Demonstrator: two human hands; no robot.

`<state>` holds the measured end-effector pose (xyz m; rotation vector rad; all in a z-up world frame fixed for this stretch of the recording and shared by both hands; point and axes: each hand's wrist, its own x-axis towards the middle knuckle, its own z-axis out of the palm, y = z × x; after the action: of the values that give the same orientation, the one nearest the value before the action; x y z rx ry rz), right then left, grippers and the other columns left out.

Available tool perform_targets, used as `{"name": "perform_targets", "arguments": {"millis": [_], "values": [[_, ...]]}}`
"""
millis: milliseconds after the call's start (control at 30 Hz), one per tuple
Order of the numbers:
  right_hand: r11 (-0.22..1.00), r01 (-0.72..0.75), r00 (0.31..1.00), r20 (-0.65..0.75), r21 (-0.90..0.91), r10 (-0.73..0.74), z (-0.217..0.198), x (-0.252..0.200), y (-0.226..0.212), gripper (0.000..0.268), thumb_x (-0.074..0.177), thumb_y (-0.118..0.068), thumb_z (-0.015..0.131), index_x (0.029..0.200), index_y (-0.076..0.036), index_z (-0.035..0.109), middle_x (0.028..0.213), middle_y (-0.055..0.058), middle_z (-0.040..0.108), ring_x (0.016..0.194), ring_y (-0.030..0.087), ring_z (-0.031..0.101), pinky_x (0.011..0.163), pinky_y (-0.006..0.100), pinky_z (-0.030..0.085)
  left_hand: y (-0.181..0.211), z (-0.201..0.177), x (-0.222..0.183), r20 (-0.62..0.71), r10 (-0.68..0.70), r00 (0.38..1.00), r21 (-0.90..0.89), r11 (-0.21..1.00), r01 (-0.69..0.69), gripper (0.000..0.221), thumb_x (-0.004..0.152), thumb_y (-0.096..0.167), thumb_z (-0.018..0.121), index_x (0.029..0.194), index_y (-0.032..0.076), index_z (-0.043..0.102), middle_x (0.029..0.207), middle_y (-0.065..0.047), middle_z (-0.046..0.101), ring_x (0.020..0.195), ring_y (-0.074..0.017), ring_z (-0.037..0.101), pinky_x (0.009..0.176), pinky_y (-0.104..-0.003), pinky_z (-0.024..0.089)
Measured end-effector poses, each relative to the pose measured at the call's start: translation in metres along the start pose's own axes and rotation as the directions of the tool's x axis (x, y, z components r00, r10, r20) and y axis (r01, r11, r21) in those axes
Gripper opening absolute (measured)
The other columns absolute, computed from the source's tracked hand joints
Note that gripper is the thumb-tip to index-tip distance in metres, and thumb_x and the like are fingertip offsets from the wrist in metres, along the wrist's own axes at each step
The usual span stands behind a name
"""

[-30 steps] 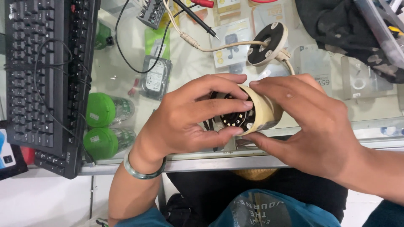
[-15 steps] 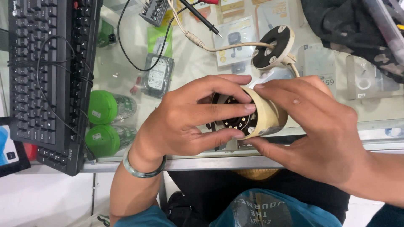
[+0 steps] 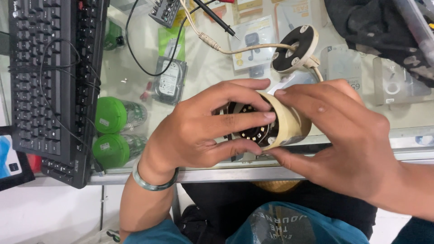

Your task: The person is disassembling a security camera, handling the IR LED board and lens, and then attempting to reassemble the components into the housing.

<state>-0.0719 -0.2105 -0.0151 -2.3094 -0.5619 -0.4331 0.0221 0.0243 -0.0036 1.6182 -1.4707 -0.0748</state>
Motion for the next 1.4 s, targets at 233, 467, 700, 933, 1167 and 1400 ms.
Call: {"name": "perform_targets", "arguments": {"millis": [233,467,700,933,1167,1400], "values": [[0.999,-0.005,1.000,0.022,-0.041,0.006,0.000,0.003,0.005,0.071,0.078,-0.032,0.095,0.131,0.003,0.064,0.125,0.015,0.071,0.113,0.032,0.067,0.099,0.042,0.051,0.003,-0.010,-0.005,0.027,-0.005,1.000,0.224,0.975,-0.002,0.061,0.093,0.015,0.096,0.137,0.002,0.056,0.131,-0.020,0.063,0.131,-0.0470,0.063,0.118,-0.059,0.058],[0.993,0.118,0.991,0.067,0.011,-0.118,-0.002,0.013,0.006,0.062,0.083,-0.027,0.088,0.129,0.007,0.061,0.125,0.022,0.067,0.118,0.036,0.065,0.104,0.044,0.053,0.007,-0.016,-0.003,0.023,0.061,0.998,0.294,0.954,-0.065,0.056,0.090,0.011,0.099,0.131,0.007,0.060,0.123,-0.017,0.064,0.121,-0.0413,0.065,0.108,-0.057,0.057],[0.985,0.169,0.982,0.087,-0.022,-0.167,0.000,0.015,0.021,0.066,0.084,-0.026,0.086,0.137,0.003,0.058,0.129,0.023,0.061,0.118,0.036,0.065,0.101,0.043,0.053,0.012,-0.023,-0.008,-0.028,0.033,0.999,0.203,0.979,-0.026,0.038,0.096,0.001,0.084,0.128,0.003,0.063,0.126,-0.019,0.062,0.115,-0.0336,0.069,0.101,-0.042,0.062],[0.985,0.166,0.984,0.079,-0.042,-0.163,-0.005,0.019,0.031,0.068,0.084,-0.027,0.083,0.138,0.005,0.058,0.134,0.025,0.061,0.124,0.037,0.063,0.109,0.046,0.049,0.002,-0.031,-0.011,-0.120,0.035,0.992,0.128,0.992,-0.019,0.035,0.095,0.004,0.085,0.124,0.000,0.066,0.123,-0.018,0.060,0.117,-0.0333,0.063,0.105,-0.042,0.056],[0.980,0.171,0.985,0.039,-0.098,-0.168,0.000,0.016,0.038,0.063,0.085,-0.026,0.089,0.131,-0.004,0.051,0.140,0.015,0.066,0.130,0.033,0.063,0.101,0.043,0.049,-0.010,-0.015,-0.011,-0.042,-0.173,0.984,0.199,0.964,0.178,0.035,0.091,0.020,0.079,0.121,0.011,0.063,0.120,-0.006,0.053,0.107,-0.0246,0.060,0.085,-0.038,0.050],[0.940,0.259,0.965,0.086,-0.221,-0.246,0.005,0.020,0.038,0.055,0.088,-0.026,0.087,0.127,-0.002,0.055,0.140,0.017,0.067,0.124,0.036,0.063,0.100,0.044,0.051,-0.024,0.005,-0.009,-0.213,0.038,0.976,0.445,0.893,0.062,0.016,0.088,0.022,0.084,0.098,0.015,0.074,0.099,0.000,0.064,0.093,-0.0248,0.062,0.076,-0.041,0.052]]}}
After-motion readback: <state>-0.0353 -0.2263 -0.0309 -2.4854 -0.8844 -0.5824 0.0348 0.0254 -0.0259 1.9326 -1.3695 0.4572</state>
